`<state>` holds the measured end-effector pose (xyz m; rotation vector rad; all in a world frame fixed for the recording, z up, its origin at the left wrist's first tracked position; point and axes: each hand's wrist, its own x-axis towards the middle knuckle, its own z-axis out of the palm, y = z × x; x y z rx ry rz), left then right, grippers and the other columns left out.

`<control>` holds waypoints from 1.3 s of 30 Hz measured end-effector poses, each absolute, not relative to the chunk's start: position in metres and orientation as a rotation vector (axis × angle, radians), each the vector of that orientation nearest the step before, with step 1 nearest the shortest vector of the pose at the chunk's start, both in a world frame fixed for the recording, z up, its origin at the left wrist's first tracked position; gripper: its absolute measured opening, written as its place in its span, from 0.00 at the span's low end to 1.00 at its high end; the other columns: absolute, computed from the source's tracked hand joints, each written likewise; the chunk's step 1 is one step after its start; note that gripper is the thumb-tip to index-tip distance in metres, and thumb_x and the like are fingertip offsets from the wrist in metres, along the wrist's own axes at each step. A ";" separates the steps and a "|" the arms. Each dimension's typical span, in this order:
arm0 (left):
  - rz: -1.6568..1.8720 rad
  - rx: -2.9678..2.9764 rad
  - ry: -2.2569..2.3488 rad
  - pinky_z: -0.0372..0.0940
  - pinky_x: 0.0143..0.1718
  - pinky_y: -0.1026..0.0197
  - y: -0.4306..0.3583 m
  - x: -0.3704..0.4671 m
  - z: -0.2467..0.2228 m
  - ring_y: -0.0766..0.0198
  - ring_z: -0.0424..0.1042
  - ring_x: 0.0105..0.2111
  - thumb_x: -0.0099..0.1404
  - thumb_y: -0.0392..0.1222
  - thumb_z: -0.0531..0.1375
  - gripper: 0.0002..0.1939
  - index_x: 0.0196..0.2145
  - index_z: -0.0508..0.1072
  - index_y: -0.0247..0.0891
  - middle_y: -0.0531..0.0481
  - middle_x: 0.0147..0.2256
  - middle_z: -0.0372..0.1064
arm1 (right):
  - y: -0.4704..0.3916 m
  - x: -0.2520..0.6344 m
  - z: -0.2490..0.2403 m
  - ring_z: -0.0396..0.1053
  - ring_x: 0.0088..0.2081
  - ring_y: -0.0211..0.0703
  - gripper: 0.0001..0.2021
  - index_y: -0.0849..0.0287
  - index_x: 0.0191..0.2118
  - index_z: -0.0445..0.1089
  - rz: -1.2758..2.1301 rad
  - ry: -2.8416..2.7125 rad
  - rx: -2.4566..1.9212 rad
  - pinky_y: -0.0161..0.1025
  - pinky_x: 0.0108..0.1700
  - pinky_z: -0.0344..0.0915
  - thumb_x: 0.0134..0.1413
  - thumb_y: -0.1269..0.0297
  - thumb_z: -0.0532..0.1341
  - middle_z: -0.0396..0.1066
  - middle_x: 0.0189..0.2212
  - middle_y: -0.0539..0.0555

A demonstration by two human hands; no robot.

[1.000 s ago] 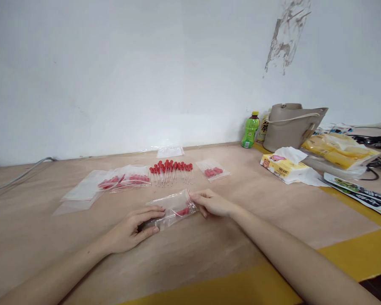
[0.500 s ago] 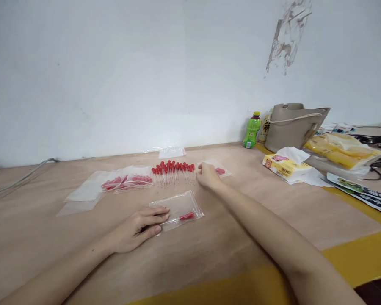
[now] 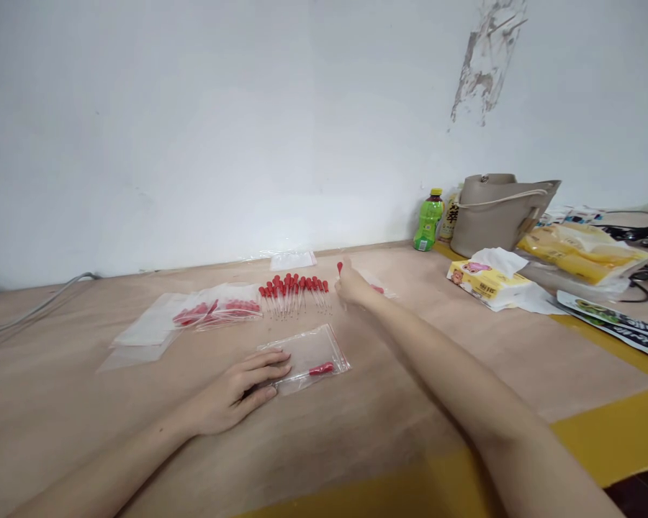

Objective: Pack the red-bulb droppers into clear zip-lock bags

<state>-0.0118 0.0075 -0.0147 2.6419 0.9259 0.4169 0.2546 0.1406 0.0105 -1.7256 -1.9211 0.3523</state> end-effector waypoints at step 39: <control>0.370 2.634 0.964 0.50 0.56 0.51 0.008 -0.007 -0.011 0.58 0.51 0.57 0.66 0.46 0.48 0.21 0.56 0.56 0.45 0.50 0.58 0.50 | 0.073 0.271 -0.022 0.68 0.31 0.40 0.11 0.62 0.33 0.72 0.843 -1.773 -1.244 0.36 0.34 0.64 0.43 0.62 0.59 0.73 0.29 0.53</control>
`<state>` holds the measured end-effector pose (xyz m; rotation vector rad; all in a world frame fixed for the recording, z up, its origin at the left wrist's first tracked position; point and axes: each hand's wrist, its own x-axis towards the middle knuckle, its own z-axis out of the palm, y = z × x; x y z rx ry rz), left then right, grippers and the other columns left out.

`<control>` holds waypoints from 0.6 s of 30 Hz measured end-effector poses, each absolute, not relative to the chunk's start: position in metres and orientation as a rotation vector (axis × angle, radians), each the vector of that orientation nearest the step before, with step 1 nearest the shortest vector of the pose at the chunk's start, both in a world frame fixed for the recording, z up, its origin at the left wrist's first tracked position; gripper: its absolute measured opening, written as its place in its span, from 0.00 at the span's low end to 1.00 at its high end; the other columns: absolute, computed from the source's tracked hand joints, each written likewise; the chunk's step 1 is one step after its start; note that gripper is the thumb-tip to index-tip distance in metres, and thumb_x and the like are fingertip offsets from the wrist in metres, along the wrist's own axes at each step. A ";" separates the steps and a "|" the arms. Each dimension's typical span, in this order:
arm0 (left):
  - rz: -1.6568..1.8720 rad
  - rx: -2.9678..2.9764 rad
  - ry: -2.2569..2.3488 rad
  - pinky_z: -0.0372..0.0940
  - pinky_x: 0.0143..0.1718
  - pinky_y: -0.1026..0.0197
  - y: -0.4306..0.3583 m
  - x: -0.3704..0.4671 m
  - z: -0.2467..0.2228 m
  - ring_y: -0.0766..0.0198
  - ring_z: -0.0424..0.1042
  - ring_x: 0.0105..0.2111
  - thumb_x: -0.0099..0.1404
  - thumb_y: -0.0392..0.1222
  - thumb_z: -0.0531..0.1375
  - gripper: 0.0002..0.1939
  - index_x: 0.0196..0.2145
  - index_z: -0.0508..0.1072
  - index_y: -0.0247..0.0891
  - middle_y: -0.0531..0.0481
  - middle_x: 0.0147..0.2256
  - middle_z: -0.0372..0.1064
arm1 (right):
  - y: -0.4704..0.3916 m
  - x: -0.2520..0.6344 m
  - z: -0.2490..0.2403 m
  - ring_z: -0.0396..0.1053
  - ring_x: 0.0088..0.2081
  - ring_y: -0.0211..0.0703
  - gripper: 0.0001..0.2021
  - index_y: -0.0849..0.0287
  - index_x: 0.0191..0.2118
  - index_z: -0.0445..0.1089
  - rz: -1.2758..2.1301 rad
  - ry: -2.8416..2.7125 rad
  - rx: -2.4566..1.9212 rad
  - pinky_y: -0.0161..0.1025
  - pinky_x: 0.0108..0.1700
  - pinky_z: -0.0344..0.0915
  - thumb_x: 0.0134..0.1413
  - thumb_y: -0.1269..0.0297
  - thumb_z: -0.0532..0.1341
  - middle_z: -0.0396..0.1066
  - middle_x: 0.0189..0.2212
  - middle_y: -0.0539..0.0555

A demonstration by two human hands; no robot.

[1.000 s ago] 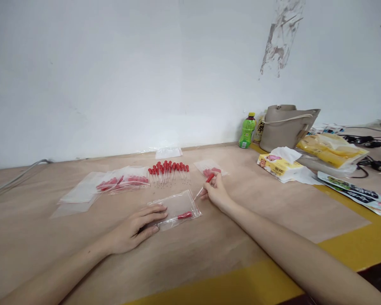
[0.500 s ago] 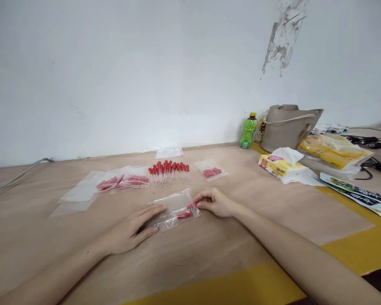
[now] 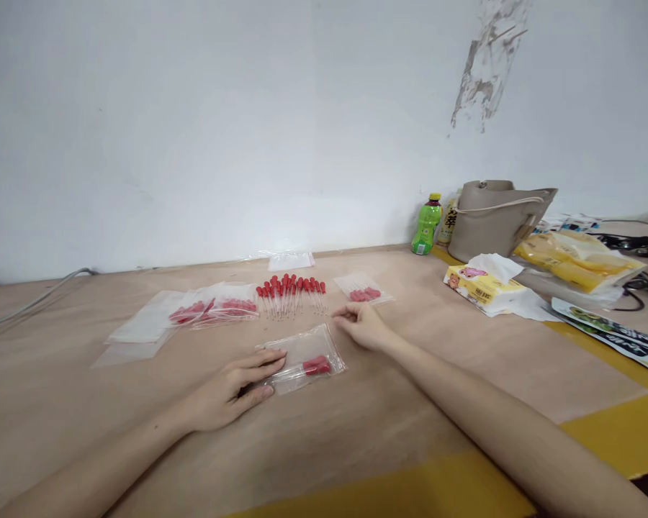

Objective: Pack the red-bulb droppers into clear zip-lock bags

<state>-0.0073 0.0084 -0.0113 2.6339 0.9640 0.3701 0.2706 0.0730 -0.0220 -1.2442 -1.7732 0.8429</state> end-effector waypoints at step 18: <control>0.345 2.663 0.931 0.47 0.57 0.50 0.006 -0.007 -0.008 0.59 0.51 0.57 0.66 0.46 0.48 0.22 0.57 0.53 0.45 0.49 0.57 0.50 | 0.157 0.223 0.014 0.67 0.33 0.46 0.02 0.61 0.25 0.68 0.495 -1.904 -1.669 0.35 0.31 0.59 0.41 0.72 0.59 0.69 0.25 0.58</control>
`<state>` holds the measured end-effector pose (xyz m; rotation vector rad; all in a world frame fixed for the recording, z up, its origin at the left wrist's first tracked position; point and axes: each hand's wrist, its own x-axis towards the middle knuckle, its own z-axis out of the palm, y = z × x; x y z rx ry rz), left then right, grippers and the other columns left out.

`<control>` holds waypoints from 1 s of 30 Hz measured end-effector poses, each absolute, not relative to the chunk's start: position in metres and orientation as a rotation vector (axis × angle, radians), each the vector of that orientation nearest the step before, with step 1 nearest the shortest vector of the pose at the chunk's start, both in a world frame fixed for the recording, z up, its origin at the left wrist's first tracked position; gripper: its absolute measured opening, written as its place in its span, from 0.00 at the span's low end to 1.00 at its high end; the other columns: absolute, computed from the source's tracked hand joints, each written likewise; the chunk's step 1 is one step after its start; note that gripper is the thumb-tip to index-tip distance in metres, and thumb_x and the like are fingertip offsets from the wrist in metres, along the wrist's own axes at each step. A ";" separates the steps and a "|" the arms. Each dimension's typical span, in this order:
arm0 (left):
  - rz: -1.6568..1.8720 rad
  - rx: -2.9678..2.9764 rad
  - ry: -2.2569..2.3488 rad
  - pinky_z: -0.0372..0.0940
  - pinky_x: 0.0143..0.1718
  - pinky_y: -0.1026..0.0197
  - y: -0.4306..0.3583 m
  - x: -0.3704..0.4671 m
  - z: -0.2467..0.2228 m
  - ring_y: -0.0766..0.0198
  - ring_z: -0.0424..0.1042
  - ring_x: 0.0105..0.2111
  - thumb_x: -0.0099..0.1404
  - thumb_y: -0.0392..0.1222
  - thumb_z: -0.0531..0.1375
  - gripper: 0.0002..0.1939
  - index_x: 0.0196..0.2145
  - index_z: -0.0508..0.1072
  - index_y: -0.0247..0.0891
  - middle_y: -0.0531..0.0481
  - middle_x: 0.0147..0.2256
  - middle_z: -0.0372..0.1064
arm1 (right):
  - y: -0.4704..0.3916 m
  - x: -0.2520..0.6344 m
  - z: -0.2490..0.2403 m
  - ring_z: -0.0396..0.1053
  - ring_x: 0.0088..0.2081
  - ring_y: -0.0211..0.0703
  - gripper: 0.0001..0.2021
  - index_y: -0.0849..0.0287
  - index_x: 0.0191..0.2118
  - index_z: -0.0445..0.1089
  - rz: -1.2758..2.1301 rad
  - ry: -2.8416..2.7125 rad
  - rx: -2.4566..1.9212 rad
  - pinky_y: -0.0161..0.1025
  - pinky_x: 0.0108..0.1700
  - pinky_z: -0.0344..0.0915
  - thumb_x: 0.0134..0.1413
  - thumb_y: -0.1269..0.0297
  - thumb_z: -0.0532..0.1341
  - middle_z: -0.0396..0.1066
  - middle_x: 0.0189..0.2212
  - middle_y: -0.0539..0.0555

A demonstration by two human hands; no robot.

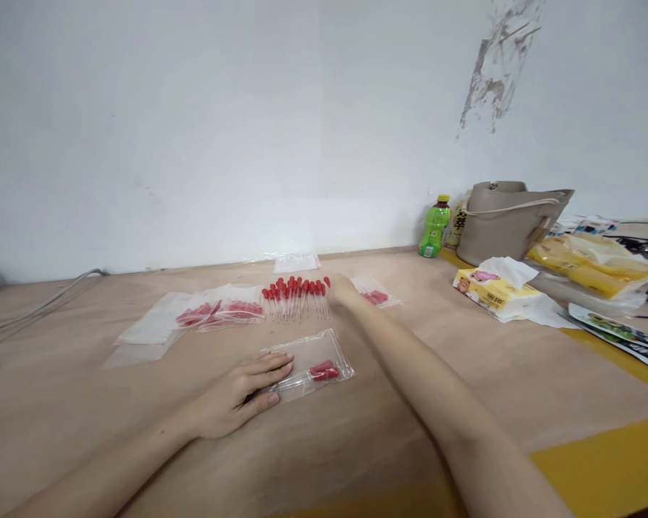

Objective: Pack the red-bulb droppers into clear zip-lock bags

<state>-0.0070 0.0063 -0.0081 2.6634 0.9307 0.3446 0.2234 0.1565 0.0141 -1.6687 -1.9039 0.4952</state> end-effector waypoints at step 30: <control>0.356 2.640 1.025 0.49 0.56 0.51 0.004 -0.007 -0.006 0.57 0.48 0.58 0.66 0.48 0.48 0.26 0.59 0.46 0.48 0.52 0.60 0.42 | 0.051 0.282 -0.031 0.66 0.31 0.38 0.11 0.59 0.36 0.70 1.096 -1.817 -1.130 0.39 0.37 0.63 0.44 0.62 0.60 0.70 0.29 0.51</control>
